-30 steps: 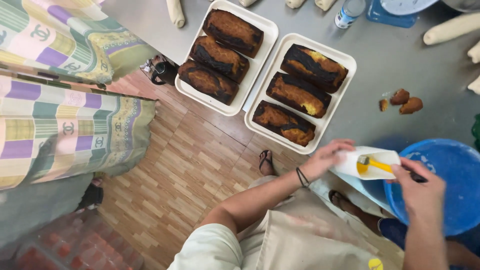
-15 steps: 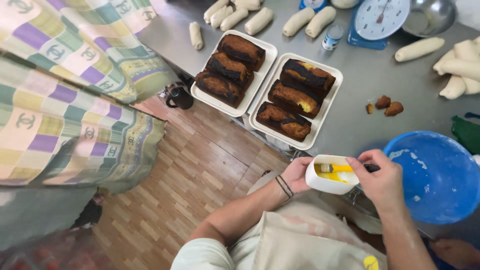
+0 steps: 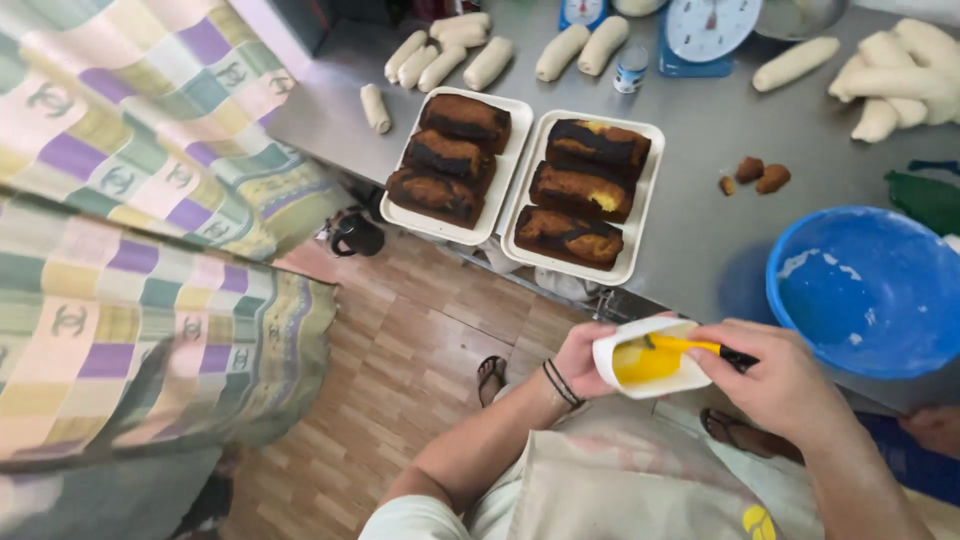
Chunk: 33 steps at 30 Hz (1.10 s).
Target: Preparing an egg wash by cracking and whisking eggs, then applying it to bread loaves using a pastry brush.
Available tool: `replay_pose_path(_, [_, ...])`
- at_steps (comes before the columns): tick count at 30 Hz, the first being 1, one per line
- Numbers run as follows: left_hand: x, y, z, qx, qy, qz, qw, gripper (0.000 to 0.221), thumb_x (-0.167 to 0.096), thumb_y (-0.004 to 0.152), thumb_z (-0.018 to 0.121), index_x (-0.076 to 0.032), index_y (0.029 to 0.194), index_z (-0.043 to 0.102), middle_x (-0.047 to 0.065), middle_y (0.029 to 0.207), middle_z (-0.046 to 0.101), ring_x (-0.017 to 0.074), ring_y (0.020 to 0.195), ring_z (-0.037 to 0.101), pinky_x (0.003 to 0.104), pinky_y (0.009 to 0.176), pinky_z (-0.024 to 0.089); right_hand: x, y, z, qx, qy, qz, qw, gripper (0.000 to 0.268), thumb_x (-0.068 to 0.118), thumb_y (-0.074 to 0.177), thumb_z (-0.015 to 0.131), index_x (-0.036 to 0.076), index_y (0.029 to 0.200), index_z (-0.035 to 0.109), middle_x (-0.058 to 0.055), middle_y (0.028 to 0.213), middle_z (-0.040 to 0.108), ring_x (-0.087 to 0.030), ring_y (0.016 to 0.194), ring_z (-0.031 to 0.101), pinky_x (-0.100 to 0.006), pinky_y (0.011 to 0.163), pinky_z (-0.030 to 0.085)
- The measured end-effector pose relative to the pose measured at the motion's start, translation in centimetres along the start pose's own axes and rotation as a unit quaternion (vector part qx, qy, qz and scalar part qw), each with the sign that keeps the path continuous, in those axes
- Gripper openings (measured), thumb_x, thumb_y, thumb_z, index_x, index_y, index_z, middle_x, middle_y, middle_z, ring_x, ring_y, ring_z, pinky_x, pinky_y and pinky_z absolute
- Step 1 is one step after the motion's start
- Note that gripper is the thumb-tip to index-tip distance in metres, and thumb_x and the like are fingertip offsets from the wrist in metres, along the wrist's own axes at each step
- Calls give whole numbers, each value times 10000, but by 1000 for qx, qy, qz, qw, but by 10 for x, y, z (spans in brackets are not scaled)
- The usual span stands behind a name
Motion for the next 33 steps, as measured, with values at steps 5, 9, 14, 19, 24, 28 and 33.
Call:
replay_pose_path(5, [-80,-10,1,-34,84,70,993,626,-67,968,631,-13,1555,420,287,1432,566,418,1222,643,525,1061,524,66,16,54,-56,-25,-158,985,179,147,852,740,87,1012,795,-42,938,797,-170,768,733,-294,777,554])
replay_pose_path(9, [-156,-54,9,-98,160,152,970,592,-52,892,686,-8,1464,539,210,1338,656,335,1123,694,413,990,559,44,73,105,-35,45,33,998,136,114,823,784,53,923,853,-31,967,847,-89,856,744,-222,881,541])
replay_pose_path(14, [-224,-99,35,-90,147,174,970,553,-44,926,660,-18,1461,522,223,1334,647,360,1135,683,463,970,567,104,114,133,-83,-52,-42,994,151,67,895,762,9,1025,814,-107,1062,809,-183,897,745,-323,675,589])
replay_pose_path(19, [-273,-121,34,-141,178,193,955,604,-67,890,691,-53,1473,535,197,1321,646,326,1070,699,407,876,602,130,152,179,-24,-43,-50,998,331,179,941,665,-12,1201,740,-165,1140,770,-238,961,739,-348,870,608])
replay_pose_path(24, [-287,-142,52,-154,180,178,955,586,-139,916,693,-72,1479,545,184,1337,650,317,1077,706,402,844,614,166,163,170,-126,-57,-97,986,184,-1,992,679,-110,1121,751,-229,1086,756,-283,898,722,-382,833,601])
replay_pose_path(28, [-298,-155,55,-180,203,210,939,616,-174,899,684,-85,1488,528,161,1362,618,323,1142,646,423,896,581,167,172,202,-45,43,-114,992,174,104,906,721,26,1048,783,-106,1065,789,-191,927,751,-319,890,591])
replay_pose_path(33, [-312,-173,69,-162,195,265,930,625,-168,883,685,-44,1476,531,195,1330,649,310,1100,688,384,944,568,180,179,198,-108,43,-236,965,155,-27,997,609,-115,1081,704,-208,919,738,-235,789,716,-283,676,616])
Point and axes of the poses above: each hand's wrist, its own y-axis towards the middle knuckle, its own z-axis out of the palm, x = y × z, the point moved 10 cm from there along y, towards the middle knuckle
